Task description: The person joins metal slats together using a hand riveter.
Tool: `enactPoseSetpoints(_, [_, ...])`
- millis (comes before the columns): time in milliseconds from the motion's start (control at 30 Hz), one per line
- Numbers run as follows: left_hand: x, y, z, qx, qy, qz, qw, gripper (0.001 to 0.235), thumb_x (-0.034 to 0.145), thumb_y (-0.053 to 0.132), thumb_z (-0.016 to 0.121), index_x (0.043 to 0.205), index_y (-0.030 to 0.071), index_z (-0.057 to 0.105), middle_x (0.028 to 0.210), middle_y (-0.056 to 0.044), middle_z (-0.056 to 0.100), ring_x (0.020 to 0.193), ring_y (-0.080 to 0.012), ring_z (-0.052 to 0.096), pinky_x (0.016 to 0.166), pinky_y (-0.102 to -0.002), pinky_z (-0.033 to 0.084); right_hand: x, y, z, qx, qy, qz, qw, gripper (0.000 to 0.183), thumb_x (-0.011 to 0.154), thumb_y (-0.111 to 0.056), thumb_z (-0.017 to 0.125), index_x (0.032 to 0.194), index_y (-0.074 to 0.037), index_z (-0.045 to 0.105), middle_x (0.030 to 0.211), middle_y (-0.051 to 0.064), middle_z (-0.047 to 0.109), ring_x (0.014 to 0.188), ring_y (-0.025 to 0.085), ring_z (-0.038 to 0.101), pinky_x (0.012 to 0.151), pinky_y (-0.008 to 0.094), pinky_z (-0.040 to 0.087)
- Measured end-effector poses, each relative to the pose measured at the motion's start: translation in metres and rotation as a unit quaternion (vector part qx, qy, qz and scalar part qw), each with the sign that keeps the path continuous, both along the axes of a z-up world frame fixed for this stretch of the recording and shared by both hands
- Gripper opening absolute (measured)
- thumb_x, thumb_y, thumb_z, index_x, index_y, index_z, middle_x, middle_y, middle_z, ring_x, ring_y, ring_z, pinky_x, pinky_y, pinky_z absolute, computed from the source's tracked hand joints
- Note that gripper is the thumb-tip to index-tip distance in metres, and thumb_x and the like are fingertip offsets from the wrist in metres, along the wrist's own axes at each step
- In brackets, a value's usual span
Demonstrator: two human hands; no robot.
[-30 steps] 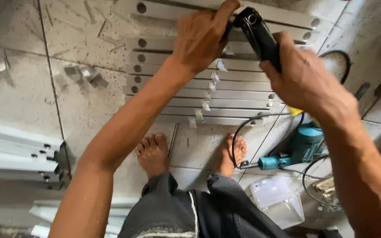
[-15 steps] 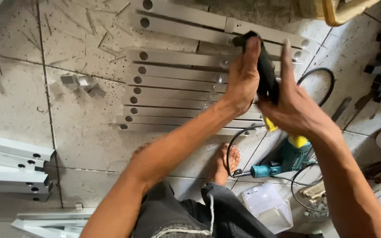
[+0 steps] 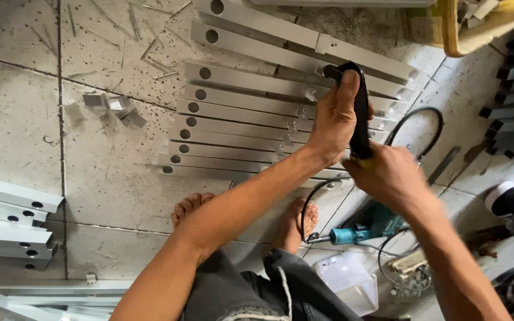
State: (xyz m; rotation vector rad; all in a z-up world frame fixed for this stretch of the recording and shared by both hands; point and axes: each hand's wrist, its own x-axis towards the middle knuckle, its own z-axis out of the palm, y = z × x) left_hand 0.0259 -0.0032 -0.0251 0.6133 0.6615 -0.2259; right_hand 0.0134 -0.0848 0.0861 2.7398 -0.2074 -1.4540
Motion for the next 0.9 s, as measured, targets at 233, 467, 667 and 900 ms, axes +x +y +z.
enactPoseSetpoints(233, [-0.012,-0.002,0.009,0.009,-0.033,-0.019,0.999,0.061,0.108,0.065,0.047,0.105,0.007,0.065,0.092,-0.013,0.071,0.09,-0.0246,0.068,0.081,-0.043,0.055,0.014,-0.003,0.038,0.114,-0.009,-0.2,0.973,0.034,0.076,-0.027,0.075,0.087,0.005,0.077,0.07,0.026,0.068,0.071,0.04,0.065,0.069,0.045,0.049])
enactPoseSetpoints(467, [0.003,0.001,0.015,-0.017,0.007,0.024,1.0,0.062,0.104,0.065,0.051,0.079,0.01,0.065,0.07,-0.009,0.068,0.069,-0.0187,0.068,0.067,-0.034,0.058,-0.04,-0.062,-0.076,0.127,-0.138,-0.066,0.98,0.015,0.075,-0.024,0.074,0.072,-0.01,0.067,0.064,0.013,0.065,0.069,0.036,0.07,0.062,0.042,0.052])
enactPoseSetpoints(667, [-0.006,-0.018,-0.016,0.003,0.014,0.033,0.999,0.065,0.101,0.067,0.055,0.076,0.009,0.066,0.067,-0.012,0.065,0.065,-0.0199,0.065,0.059,-0.032,0.055,0.023,0.011,0.032,0.011,-0.009,0.013,1.0,0.035,0.077,-0.043,0.069,0.1,-0.017,0.064,0.092,0.012,0.063,0.093,0.039,0.066,0.082,0.051,0.05])
enactPoseSetpoints(900, [-0.001,0.006,0.031,-0.032,0.054,0.043,0.997,0.062,0.099,0.068,0.056,0.08,0.01,0.067,0.068,-0.01,0.069,0.067,-0.0191,0.07,0.066,-0.034,0.056,-0.006,-0.004,0.016,0.219,-0.035,-0.267,0.938,0.025,0.079,-0.014,0.079,0.091,0.007,0.072,0.073,0.02,0.068,0.058,0.025,0.061,0.057,0.038,0.055])
